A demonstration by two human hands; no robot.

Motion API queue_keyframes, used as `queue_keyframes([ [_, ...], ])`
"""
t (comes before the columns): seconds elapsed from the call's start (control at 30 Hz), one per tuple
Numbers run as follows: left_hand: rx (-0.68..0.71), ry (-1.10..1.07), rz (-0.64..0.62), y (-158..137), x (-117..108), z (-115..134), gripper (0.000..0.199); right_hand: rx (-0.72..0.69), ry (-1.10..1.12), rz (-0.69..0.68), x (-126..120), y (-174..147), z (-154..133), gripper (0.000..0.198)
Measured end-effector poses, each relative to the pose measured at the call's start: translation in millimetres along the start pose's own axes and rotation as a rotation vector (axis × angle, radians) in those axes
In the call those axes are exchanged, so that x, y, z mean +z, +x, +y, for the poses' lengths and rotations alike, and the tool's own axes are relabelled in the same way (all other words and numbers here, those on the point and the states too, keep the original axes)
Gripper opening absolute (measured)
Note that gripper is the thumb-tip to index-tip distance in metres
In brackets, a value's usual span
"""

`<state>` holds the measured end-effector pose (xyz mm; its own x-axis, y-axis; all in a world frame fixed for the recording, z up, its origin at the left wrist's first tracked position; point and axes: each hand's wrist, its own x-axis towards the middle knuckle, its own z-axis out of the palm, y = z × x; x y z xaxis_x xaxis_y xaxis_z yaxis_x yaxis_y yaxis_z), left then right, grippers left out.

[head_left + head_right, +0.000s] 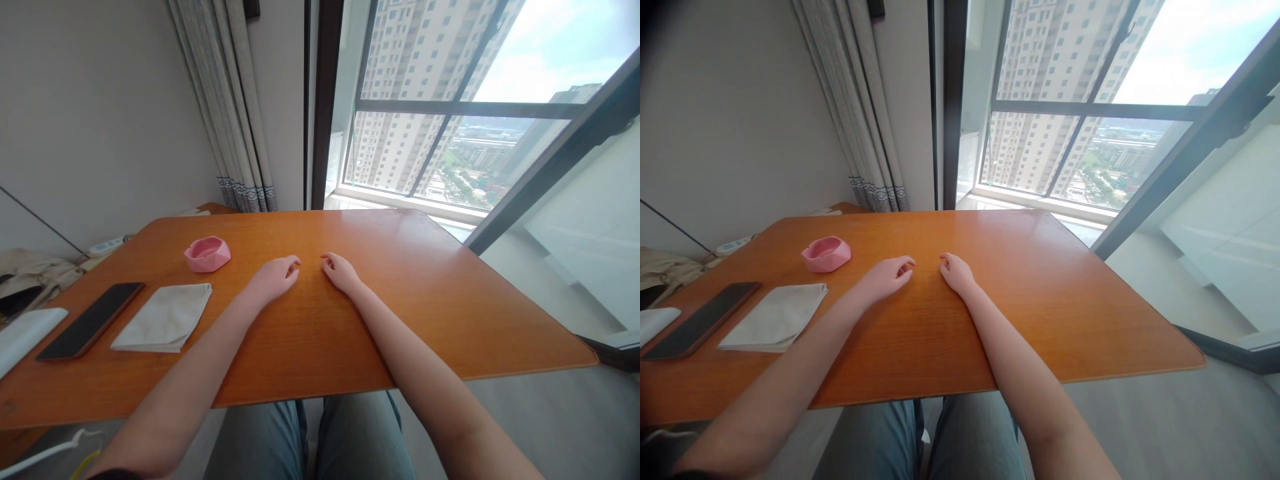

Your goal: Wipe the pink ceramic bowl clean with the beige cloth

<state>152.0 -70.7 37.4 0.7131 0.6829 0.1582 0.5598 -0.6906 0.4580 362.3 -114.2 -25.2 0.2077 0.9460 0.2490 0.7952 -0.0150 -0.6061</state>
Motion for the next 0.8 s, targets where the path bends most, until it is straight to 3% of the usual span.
queue_keyframes([
  [0.13,0.041,-0.055,-0.056,46,41,9,0.024,-0.012,-0.005,0.014,1,-1,0,0.035],
  [0.27,0.126,-0.083,0.008,56,66,0,0.017,-0.094,-0.006,0.021,6,-2,-4,0.038],
  [0.37,0.171,-0.097,0.039,54,72,-6,0.016,-0.138,-0.038,0.020,11,-1,-10,0.030],
  [0.53,0.167,-0.106,0.071,55,74,-9,0.019,-0.032,-0.183,-0.002,14,6,-18,0.013],
  [0.8,0.158,-0.090,0.087,55,76,-11,0.020,-0.107,-0.094,-0.016,13,7,-17,0.018],
])
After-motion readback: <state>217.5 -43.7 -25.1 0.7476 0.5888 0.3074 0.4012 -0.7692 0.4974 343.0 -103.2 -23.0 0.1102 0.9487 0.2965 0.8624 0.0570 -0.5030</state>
